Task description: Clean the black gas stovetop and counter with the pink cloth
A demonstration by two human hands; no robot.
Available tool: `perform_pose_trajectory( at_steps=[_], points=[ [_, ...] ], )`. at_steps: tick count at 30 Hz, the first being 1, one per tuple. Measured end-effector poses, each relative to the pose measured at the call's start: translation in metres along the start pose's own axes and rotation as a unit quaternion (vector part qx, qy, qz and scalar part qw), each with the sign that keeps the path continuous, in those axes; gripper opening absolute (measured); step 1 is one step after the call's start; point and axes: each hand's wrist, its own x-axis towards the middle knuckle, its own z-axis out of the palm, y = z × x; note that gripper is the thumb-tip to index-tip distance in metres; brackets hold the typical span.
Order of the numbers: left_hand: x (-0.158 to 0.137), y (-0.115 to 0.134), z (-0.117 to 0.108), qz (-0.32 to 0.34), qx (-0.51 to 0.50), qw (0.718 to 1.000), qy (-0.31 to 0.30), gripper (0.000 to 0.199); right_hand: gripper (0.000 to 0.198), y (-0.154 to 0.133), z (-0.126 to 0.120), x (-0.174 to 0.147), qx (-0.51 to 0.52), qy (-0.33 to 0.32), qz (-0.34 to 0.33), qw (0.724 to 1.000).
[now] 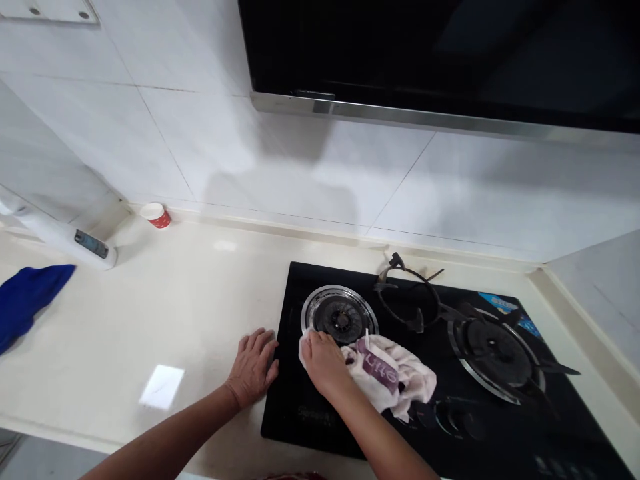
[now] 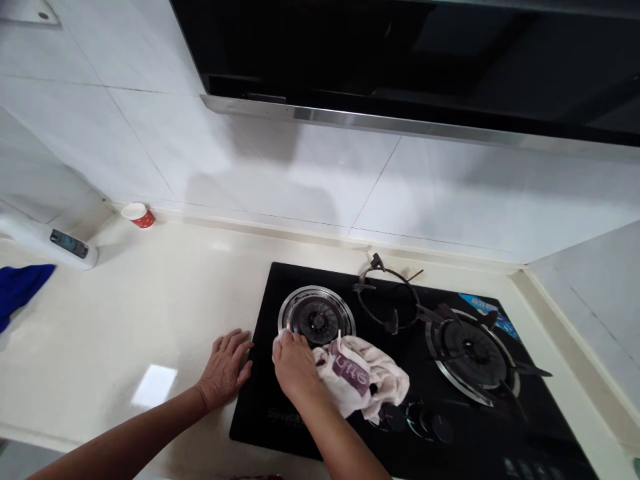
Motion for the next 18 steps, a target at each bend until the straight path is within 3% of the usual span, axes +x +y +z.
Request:
perform_pose_trajectory(
  at_steps=[4,7,9,11,13,14,16,18],
  points=[
    [0.001,-0.002,0.000,0.015,0.003,1.000,0.012,0.032,0.029,-0.014,-0.008,0.016,0.127,0.031,-0.058,0.990],
    [0.001,-0.005,0.001,0.015,0.001,1.000,0.017,0.032,0.032,0.008,-0.033,0.007,0.176,0.055,-0.111,0.977],
    [0.001,-0.007,0.002,0.012,-0.007,1.000,0.021,0.032,0.031,0.042,-0.053,-0.007,0.145,0.081,-0.083,0.983],
    [0.000,-0.005,0.000,0.007,-0.016,0.999,0.041,0.033,0.036,0.083,-0.062,-0.024,0.079,0.130,0.021,0.988],
    [-0.001,0.005,-0.003,-0.005,-0.032,0.997,0.076,0.033,0.039,0.116,-0.056,-0.040,-0.006,0.152,0.133,0.979],
    [-0.001,0.014,-0.004,-0.012,-0.047,0.995,0.092,0.033,0.039,0.126,-0.046,-0.048,-0.033,0.149,0.152,0.976],
    [0.002,0.033,-0.006,-0.013,-0.082,0.992,0.096,0.038,0.036,0.128,-0.017,-0.063,-0.070,0.159,0.137,0.975],
    [0.009,0.052,-0.003,-0.012,-0.100,0.992,0.070,0.043,0.039,0.110,0.016,-0.077,-0.072,0.173,0.099,0.977]
  ],
)
